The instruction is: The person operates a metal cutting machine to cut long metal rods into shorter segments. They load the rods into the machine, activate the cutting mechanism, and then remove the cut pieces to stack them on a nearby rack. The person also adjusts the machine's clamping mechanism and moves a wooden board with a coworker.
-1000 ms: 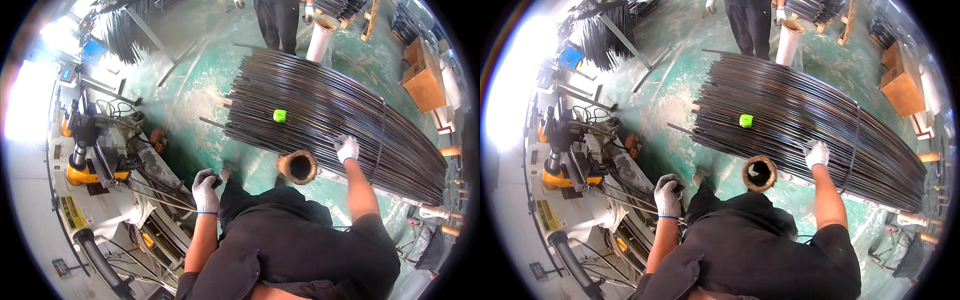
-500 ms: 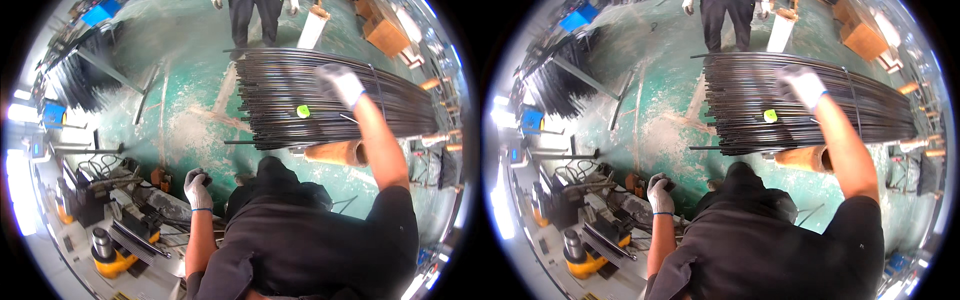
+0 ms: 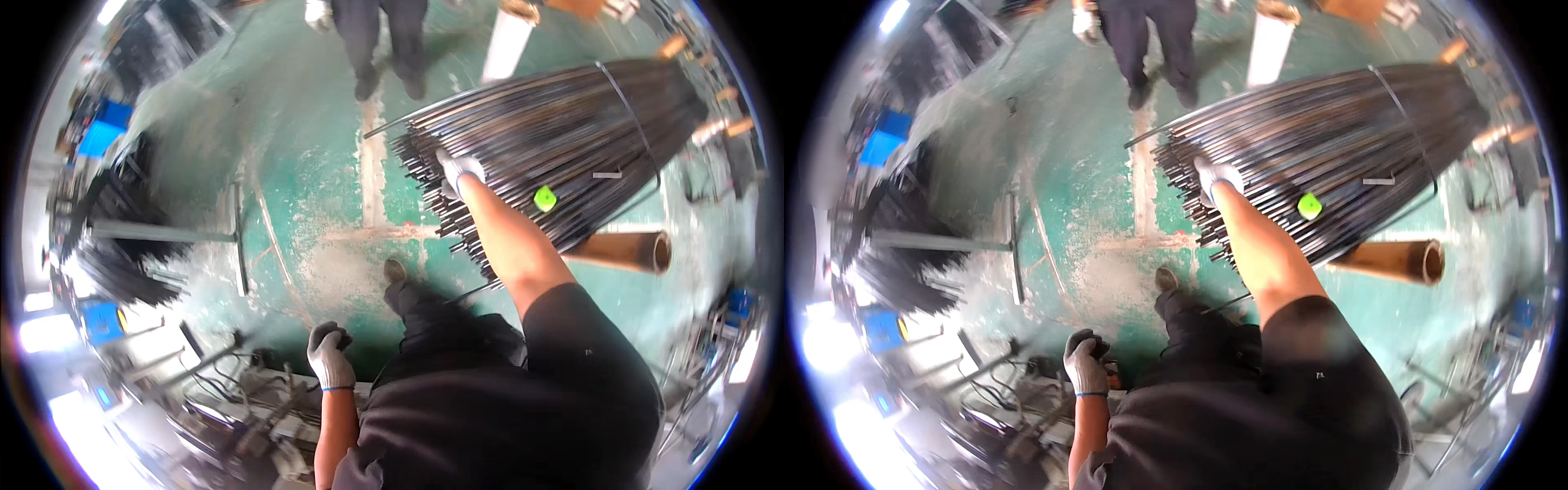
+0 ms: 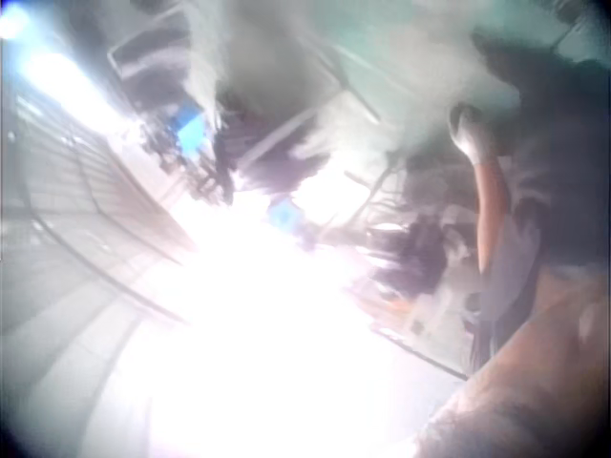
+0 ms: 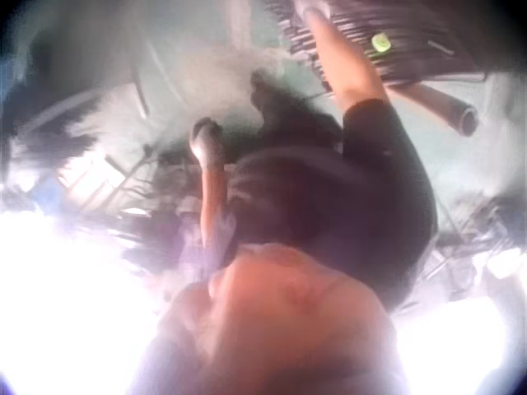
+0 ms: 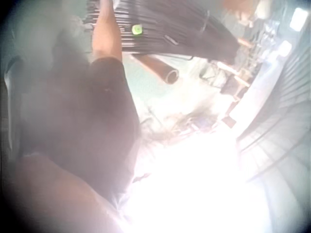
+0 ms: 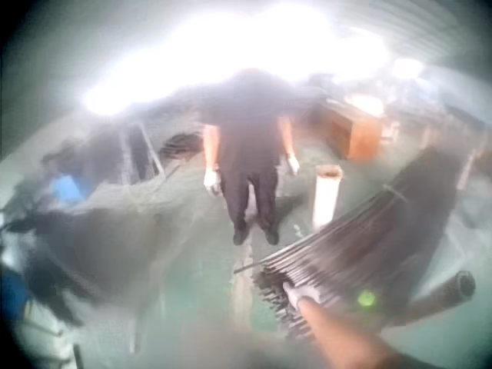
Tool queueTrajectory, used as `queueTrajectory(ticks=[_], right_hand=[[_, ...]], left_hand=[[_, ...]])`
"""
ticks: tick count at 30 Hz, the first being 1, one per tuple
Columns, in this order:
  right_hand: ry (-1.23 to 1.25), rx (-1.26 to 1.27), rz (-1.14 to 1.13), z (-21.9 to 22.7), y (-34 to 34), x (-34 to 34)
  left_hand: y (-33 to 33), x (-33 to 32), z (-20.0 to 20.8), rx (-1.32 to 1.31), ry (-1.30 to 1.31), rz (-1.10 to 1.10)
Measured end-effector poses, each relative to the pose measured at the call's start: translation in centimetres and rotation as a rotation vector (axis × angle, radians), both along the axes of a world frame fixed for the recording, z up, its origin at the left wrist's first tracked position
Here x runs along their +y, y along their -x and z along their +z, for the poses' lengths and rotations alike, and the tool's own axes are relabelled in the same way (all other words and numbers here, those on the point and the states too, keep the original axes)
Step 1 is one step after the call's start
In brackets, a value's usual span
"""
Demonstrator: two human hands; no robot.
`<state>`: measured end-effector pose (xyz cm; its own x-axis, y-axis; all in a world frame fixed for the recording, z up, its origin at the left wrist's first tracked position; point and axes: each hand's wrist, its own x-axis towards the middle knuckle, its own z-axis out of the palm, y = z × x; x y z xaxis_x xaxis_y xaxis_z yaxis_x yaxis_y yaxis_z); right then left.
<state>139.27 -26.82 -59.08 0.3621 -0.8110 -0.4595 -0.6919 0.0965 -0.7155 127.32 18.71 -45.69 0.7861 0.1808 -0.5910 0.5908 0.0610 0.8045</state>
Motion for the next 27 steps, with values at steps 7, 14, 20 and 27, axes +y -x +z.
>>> queueTrajectory(ticks=[7, 14, 20, 27], right_hand=[[-0.062, 0.397, -0.053, 0.8, -3.9, -1.7], [-0.054, 0.396, -0.127, 2.8, -4.4, 0.5], [-0.038, 0.424, -0.51, 2.1, -6.4, 2.7], [-0.058, 0.527, -0.522, 3.2, -7.7, 3.1]], left_hand=[[-14.2, 2.8, 0.3, 0.027, -0.098, -0.178], [-24.2, -6.1, 1.2, 0.032, 0.079, -0.663], [-33.3, -13.6, 1.9, 0.027, 0.148, -0.978], [-42.6, -16.0, 0.0, 0.079, 0.153, -1.401]])
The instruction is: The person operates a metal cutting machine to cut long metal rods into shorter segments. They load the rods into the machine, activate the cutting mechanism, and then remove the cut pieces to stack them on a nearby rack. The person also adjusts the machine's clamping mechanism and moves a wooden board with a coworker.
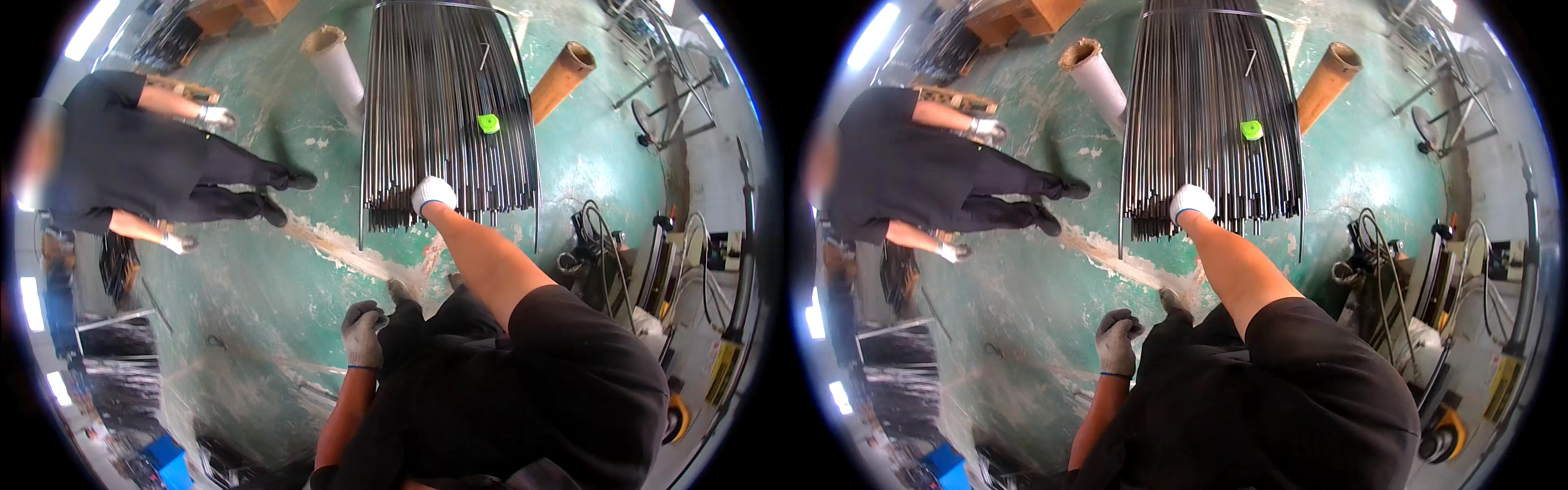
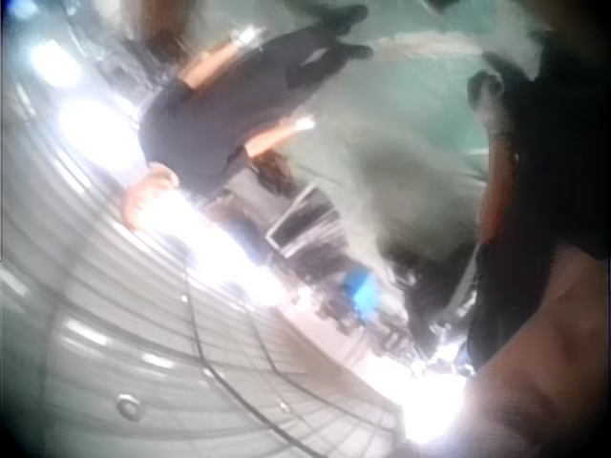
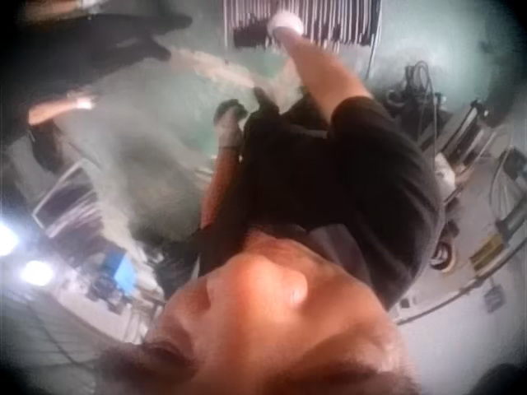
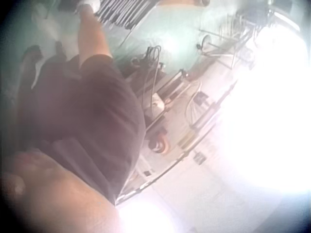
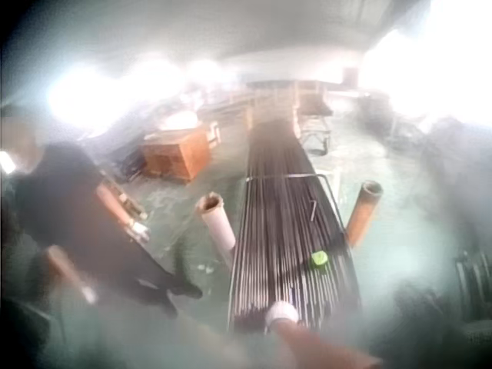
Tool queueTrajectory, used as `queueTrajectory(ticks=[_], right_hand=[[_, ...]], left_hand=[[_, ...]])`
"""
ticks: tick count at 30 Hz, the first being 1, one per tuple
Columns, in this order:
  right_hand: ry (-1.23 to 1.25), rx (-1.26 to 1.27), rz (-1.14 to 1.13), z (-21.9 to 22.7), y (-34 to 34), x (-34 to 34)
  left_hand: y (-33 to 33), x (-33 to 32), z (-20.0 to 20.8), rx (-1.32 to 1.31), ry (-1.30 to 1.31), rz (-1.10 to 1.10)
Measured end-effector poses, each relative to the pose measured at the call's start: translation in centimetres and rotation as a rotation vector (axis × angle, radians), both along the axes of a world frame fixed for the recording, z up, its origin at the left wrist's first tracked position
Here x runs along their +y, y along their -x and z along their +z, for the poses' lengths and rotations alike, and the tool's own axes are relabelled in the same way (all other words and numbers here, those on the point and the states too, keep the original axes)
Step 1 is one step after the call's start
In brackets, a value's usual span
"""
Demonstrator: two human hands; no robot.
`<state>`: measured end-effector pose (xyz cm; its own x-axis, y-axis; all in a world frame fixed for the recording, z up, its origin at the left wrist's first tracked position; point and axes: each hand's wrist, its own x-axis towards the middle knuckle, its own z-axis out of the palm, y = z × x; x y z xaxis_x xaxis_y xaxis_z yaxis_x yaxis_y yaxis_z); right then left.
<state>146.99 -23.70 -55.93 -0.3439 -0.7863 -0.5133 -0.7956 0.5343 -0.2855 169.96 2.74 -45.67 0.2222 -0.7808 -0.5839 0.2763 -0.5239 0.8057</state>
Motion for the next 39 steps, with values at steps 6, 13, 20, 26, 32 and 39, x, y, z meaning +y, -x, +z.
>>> queueTrajectory(ticks=[6, 13, 20, 26, 32, 39], right_hand=[[-0.043, 0.183, 0.488, -3.2, 3.3, 1.7], [-0.04, -0.258, 0.23, -2.4, 0.0, 19.2], [-0.334, -0.433, 0.129, -1.8, -1.8, 51.0], [-0.382, -0.6, -0.442, -7.2, -8.9, 71.5], [-0.105, -0.219, -0.824, 1.3, -18.5, 66.1], [-0.489, 0.166, -1.08, 5.1, -35.8, 96.3]], left_hand=[[-8.2, -1.1, -1.1, -0.081, -0.033, -0.165], [-10.9, -2.1, -3.6, -0.029, 0.04, -0.373], [-8.0, 0.7, -2.6, 0.055, -0.005, -0.636], [-8.7, 4.2, -5.4, 0.009, -0.13, -0.911], [-3.9, 1.2, -10.6, -0.093, -0.126, -1.185], [3.2, -6.0, -13.6, 0.258, -0.282, -0.904]])
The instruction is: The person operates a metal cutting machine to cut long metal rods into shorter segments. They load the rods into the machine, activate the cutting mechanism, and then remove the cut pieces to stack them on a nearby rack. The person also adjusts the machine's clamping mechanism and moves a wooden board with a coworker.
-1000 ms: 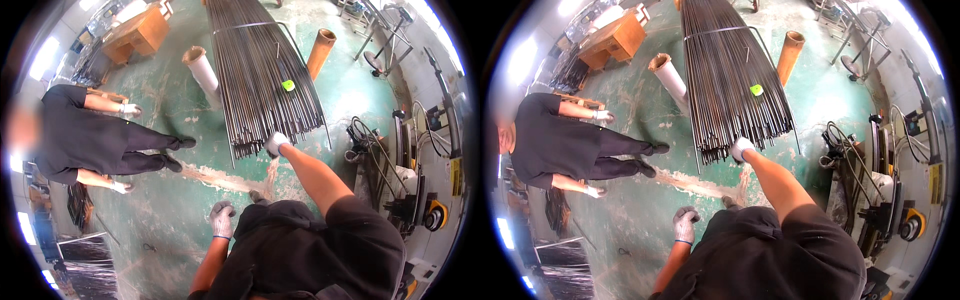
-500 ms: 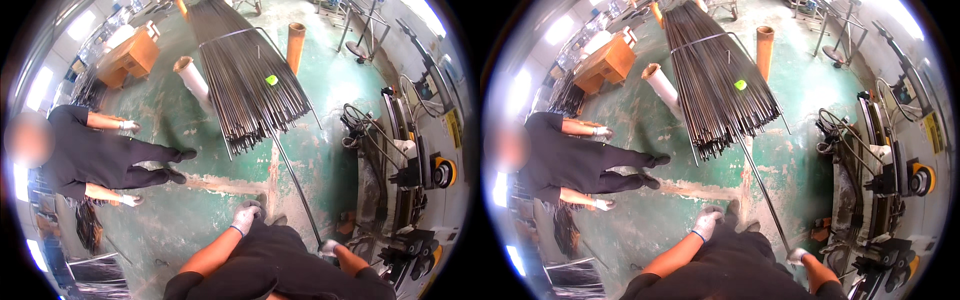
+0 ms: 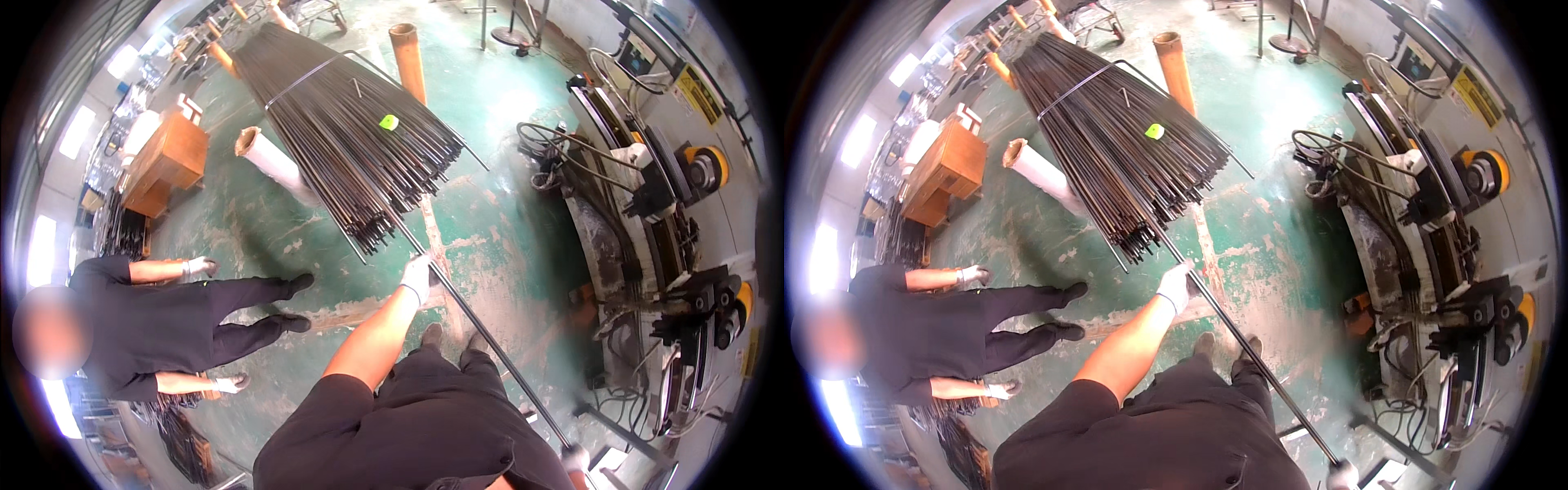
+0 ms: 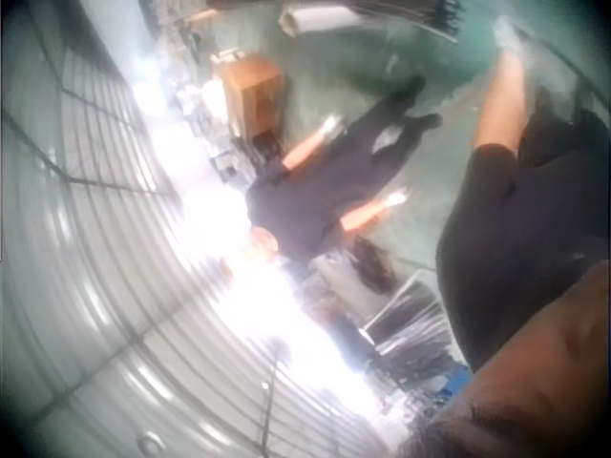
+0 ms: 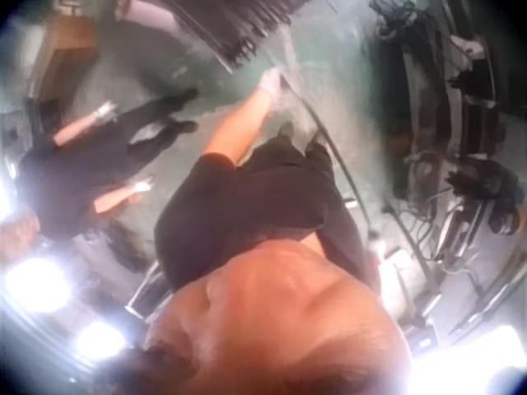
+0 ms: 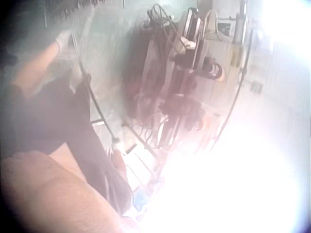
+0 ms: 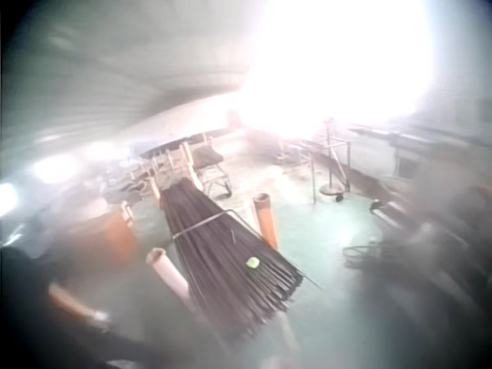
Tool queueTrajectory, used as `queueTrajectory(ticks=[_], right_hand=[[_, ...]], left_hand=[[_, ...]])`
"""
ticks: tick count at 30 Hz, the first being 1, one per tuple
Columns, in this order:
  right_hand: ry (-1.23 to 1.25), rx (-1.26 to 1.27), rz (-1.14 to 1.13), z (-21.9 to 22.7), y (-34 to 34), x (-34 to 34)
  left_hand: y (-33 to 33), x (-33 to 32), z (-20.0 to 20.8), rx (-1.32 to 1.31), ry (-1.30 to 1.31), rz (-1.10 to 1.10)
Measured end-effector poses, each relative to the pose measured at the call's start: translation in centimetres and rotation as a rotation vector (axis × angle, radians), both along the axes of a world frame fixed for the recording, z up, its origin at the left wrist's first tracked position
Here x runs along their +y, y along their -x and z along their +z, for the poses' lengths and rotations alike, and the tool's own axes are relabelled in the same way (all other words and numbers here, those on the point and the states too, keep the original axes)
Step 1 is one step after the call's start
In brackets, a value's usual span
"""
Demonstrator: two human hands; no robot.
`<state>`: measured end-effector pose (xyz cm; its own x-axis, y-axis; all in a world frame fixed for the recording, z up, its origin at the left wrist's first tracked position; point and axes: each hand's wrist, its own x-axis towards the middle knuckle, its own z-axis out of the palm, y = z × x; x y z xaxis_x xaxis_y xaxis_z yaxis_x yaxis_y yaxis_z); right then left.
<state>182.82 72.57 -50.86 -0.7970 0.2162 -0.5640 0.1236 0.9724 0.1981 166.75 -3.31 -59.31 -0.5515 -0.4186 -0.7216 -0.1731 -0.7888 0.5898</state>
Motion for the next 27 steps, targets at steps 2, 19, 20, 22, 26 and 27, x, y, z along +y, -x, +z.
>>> queueTrajectory(ticks=[2, 19, 20, 22, 26, 27], right_hand=[[0.089, 0.229, -0.068, 1.4, -6.0, 5.9], [-0.228, 0.914, -0.435, 9.5, -5.5, 4.0], [-0.234, 0.996, -0.468, 9.4, -4.9, 4.4], [-0.377, 1.238, -0.664, 9.5, -2.1, 3.8], [0.97, 1.574, -1.604, 9.6, 2.0, 4.4], [1.374, 1.387, -1.38, 5.4, 0.9, 5.9]], left_hand=[[1.0, -1.0, 0.3, 0.0, -0.038, 0.062], [2.2, 20.4, 20.6, 0.402, -0.227, -0.661], [4.3, 20.7, 21.2, 0.452, -0.166, -0.686], [8.4, 21.4, 24.1, 0.518, -0.106, -0.754], [14.8, 22.1, 27.2, 0.596, -0.067, -0.659], [16.5, 22.9, 27.7, 0.591, -0.094, -0.664]])
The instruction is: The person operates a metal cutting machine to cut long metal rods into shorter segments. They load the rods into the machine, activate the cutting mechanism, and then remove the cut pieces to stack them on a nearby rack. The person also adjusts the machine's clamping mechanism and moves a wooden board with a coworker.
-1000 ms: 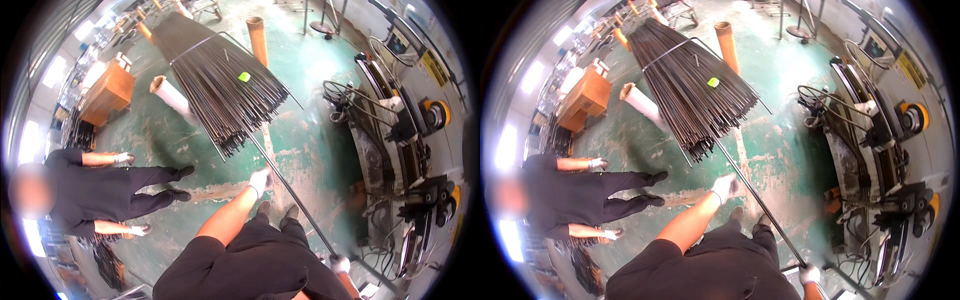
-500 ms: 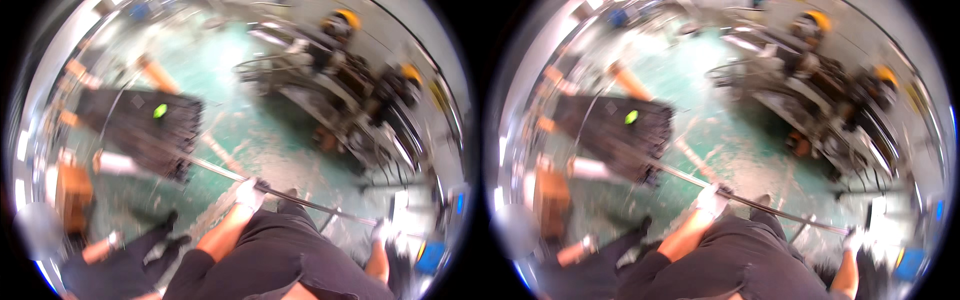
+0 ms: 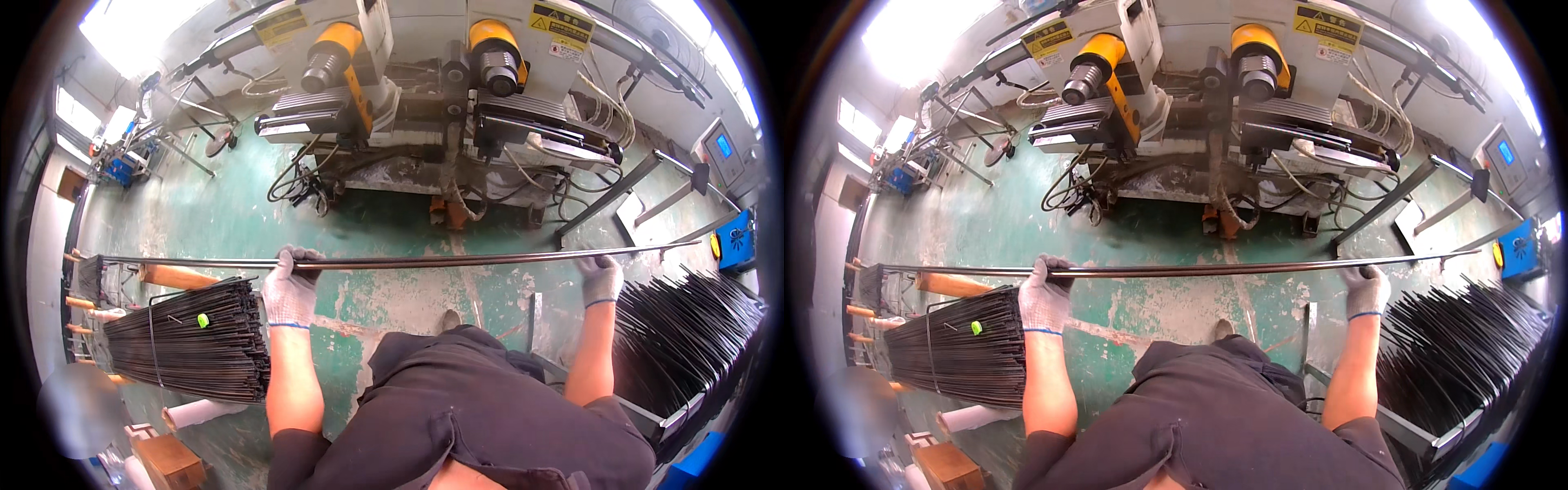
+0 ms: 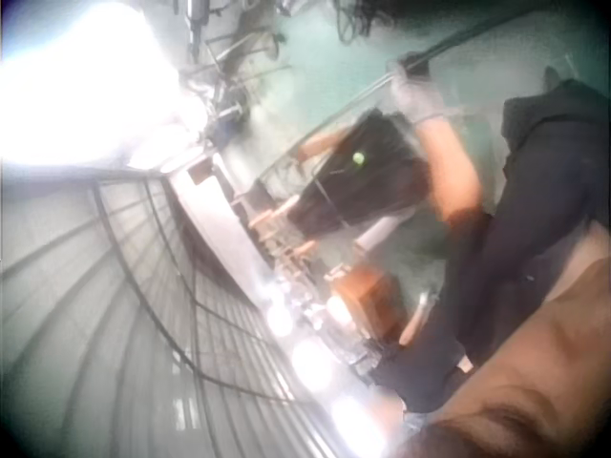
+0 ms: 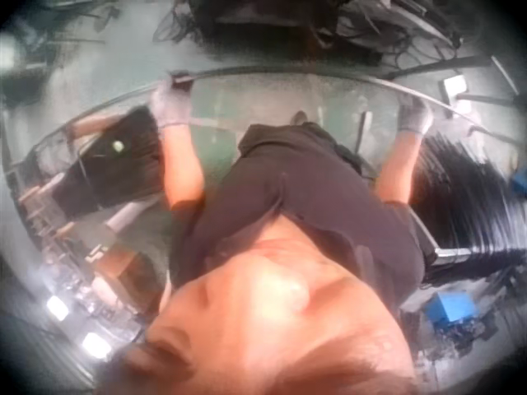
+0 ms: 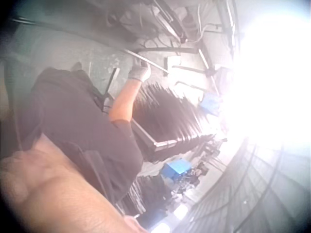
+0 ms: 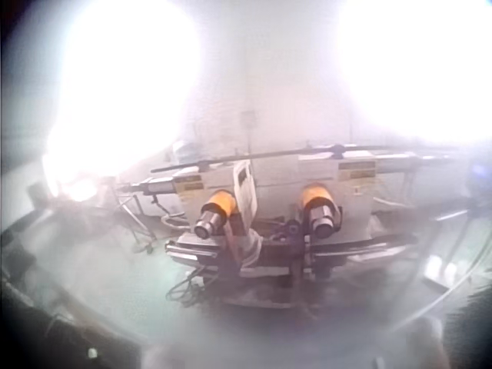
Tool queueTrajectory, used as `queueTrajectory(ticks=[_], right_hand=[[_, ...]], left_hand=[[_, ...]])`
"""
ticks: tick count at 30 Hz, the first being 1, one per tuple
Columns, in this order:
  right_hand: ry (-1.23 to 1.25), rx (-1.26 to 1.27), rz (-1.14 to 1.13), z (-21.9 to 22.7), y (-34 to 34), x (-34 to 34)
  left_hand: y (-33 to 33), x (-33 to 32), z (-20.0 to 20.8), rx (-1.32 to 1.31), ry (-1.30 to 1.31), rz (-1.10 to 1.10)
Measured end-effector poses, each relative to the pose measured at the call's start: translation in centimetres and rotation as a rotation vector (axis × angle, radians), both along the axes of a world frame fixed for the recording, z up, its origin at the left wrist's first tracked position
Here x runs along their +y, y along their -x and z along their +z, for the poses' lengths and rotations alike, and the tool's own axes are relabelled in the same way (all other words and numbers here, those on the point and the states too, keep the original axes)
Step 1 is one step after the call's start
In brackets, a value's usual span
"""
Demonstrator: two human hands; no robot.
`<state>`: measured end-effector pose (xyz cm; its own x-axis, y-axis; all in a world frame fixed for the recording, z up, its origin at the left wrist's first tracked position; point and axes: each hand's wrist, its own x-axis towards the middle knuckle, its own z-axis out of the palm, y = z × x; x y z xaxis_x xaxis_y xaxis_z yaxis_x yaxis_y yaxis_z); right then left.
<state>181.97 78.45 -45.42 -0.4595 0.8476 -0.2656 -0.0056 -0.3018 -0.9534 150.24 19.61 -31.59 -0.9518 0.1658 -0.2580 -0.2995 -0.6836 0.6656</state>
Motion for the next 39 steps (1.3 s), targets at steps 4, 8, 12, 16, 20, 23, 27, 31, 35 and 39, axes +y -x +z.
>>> queueTrajectory(ticks=[4, 8, 12, 16, 20, 23, 27, 31, 35, 39], right_hand=[[0.648, 0.645, 0.135, 11.7, 10.3, -11.1], [0.516, 0.569, -0.024, 11.4, 18.9, -12.1], [0.361, 0.504, -0.111, 12.6, 26.2, -12.3], [0.287, 0.566, -0.17, 13.1, 33.7, -12.1], [0.185, 0.434, -0.173, 12.8, 41.9, -17.8], [0.113, 0.215, 0.012, 14.3, 47.8, -25.0], [0.261, 0.382, -0.179, 13.3, 55.5, -28.3], [0.279, 0.408, -0.195, 13.9, 57.5, -27.2], [0.215, 0.307, -0.222, 13.0, 58.5, -26.4], [0.284, 0.331, -0.229, 12.8, 60.4, -24.3]], left_hand=[[6.0, 1.2, 0.5, -0.001, 0.027, -0.07], [13.3, 0.4, -0.1, -0.023, -0.037, -0.124], [24.2, -2.8, -0.4, 0.097, -0.004, -0.23], [39.5, -10.5, -2.9, 0.257, 0.173, -0.124], [48.9, -13.9, -6.1, 0.22, 0.207, -0.115], [52.6, -12.2, -6.9, 0.039, 0.088, -0.168], [55.7, -8.5, -7.5, -0.076, 0.012, -0.214], [58.3, -7.7, -7.2, -0.09, -0.026, -0.252], [62.4, -10.1, -8.3, -0.04, 0.047, -0.256], [67.9, -13.6, -8.0, 0.054, 0.064, -0.247]])
